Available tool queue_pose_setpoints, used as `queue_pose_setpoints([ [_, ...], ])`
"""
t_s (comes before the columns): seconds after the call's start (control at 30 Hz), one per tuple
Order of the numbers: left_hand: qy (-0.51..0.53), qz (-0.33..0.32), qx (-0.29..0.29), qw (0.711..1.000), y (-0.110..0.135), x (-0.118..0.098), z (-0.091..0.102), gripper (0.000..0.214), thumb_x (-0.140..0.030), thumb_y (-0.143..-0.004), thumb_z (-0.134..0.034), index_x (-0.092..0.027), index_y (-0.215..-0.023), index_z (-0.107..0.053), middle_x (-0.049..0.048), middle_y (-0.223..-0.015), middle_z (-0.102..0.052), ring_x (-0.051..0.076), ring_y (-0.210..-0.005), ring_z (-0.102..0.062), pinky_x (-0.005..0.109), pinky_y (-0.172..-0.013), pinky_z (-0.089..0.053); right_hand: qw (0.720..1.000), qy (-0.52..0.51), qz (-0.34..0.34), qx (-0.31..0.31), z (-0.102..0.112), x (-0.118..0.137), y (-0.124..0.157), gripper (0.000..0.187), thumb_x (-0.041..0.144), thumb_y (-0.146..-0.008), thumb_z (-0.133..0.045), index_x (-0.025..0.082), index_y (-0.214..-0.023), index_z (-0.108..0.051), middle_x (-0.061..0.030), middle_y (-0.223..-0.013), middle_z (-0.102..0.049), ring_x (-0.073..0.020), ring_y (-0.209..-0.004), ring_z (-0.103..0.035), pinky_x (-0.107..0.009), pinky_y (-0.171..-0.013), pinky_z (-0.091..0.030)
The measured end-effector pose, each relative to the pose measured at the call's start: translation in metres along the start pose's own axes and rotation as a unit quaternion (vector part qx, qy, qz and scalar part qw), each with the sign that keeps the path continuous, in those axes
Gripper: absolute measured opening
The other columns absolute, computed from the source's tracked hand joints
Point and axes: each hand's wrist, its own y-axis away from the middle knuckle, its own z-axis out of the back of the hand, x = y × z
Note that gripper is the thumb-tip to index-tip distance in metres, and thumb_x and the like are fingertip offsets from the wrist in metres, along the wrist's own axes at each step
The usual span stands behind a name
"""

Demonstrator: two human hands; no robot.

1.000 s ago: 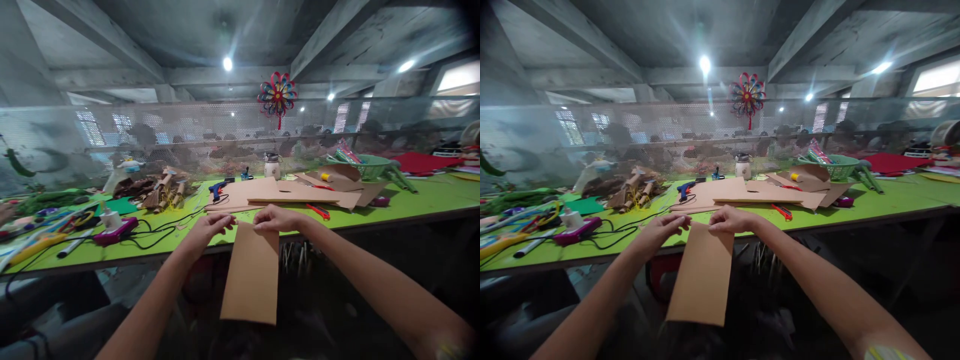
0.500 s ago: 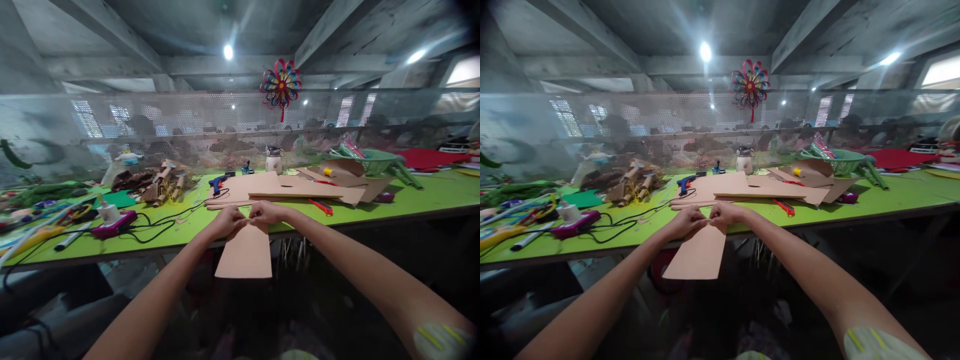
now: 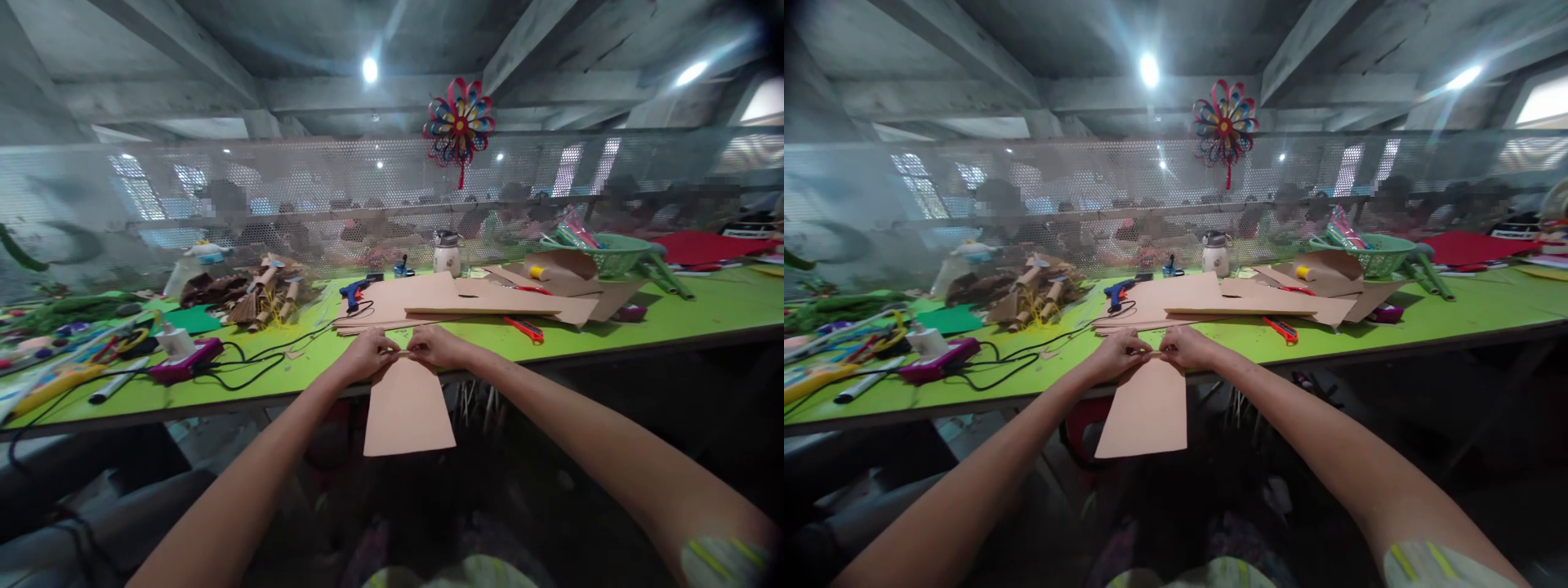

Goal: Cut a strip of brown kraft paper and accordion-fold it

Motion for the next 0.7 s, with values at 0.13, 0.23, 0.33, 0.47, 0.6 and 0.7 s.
queue_pose_setpoints([
  [0.13, -0.020, -0.055, 0.008, 0.998, -0.003, 0.003, 0.002, 0.020, -0.029, -0.081, -0.058, -0.017, -0.085, -0.074, 0.0057, -0.077, -0.056, 0.016, -0.075, -0.051, 0.025, -0.065, -0.036, 0.999, 0.035, 0.002, 0.008, 0.000, 0.003, 0.000, 0.017, 0.020, -0.085, -0.054, 0.011, -0.086, -0.069, -0.0074, -0.081, -0.061, -0.0134, -0.073, -0.051, -0.023, -0.063, -0.032],
  [0.23, -0.026, -0.080, 0.031, 0.996, -0.004, 0.003, 0.004, 0.021, -0.026, -0.083, -0.055, -0.017, -0.084, -0.074, 0.0058, -0.074, -0.058, 0.015, -0.073, -0.051, 0.025, -0.063, -0.035, 0.998, 0.059, 0.003, 0.014, 0.001, 0.005, 0.000, 0.019, 0.021, -0.086, -0.053, 0.011, -0.087, -0.068, -0.0083, -0.084, -0.061, -0.0144, -0.076, -0.052, -0.023, -0.064, -0.033],
  [0.33, -0.030, -0.085, 0.031, 0.995, -0.002, 0.001, 0.005, 0.021, -0.025, -0.084, -0.054, -0.016, -0.083, -0.073, 0.0053, -0.070, -0.057, 0.015, -0.070, -0.050, 0.025, -0.061, -0.034, 0.996, 0.081, 0.006, 0.034, 0.003, 0.007, -0.001, 0.020, 0.022, -0.087, -0.051, 0.011, -0.085, -0.067, -0.0093, -0.086, -0.061, -0.0154, -0.078, -0.052, -0.024, -0.065, -0.034],
  [0.47, -0.033, -0.101, 0.031, 0.994, 0.002, -0.003, 0.006, 0.023, -0.024, -0.086, -0.051, -0.015, -0.084, -0.072, 0.0065, -0.073, -0.055, 0.016, -0.074, -0.049, 0.026, -0.064, -0.035, 0.993, 0.100, 0.008, 0.068, 0.008, 0.009, -0.002, 0.016, 0.018, -0.085, -0.050, 0.010, -0.082, -0.064, -0.0094, -0.085, -0.060, -0.0158, -0.076, -0.052, -0.025, -0.063, -0.032],
  [0.6, -0.041, -0.105, 0.027, 0.993, 0.007, -0.008, 0.009, 0.028, -0.026, -0.089, -0.046, -0.014, -0.083, -0.071, 0.0068, -0.074, -0.052, 0.017, -0.076, -0.047, 0.027, -0.065, -0.035, 0.991, 0.104, 0.007, 0.080, 0.013, 0.011, 0.000, 0.011, 0.015, -0.082, -0.051, 0.011, -0.080, -0.062, -0.0090, -0.083, -0.059, -0.0149, -0.071, -0.049, -0.025, -0.059, -0.030],
  [0.7, -0.037, -0.110, 0.032, 0.993, 0.009, -0.010, 0.011, 0.030, -0.027, -0.089, -0.044, -0.014, -0.085, -0.070, 0.0068, -0.074, -0.051, 0.017, -0.076, -0.046, 0.027, -0.064, -0.034, 0.991, 0.101, 0.025, 0.087, 0.016, 0.012, 0.002, 0.009, 0.015, -0.080, -0.052, 0.012, -0.080, -0.060, -0.0086, -0.083, -0.059, -0.0150, -0.071, -0.049, -0.025, -0.059, -0.030],
])
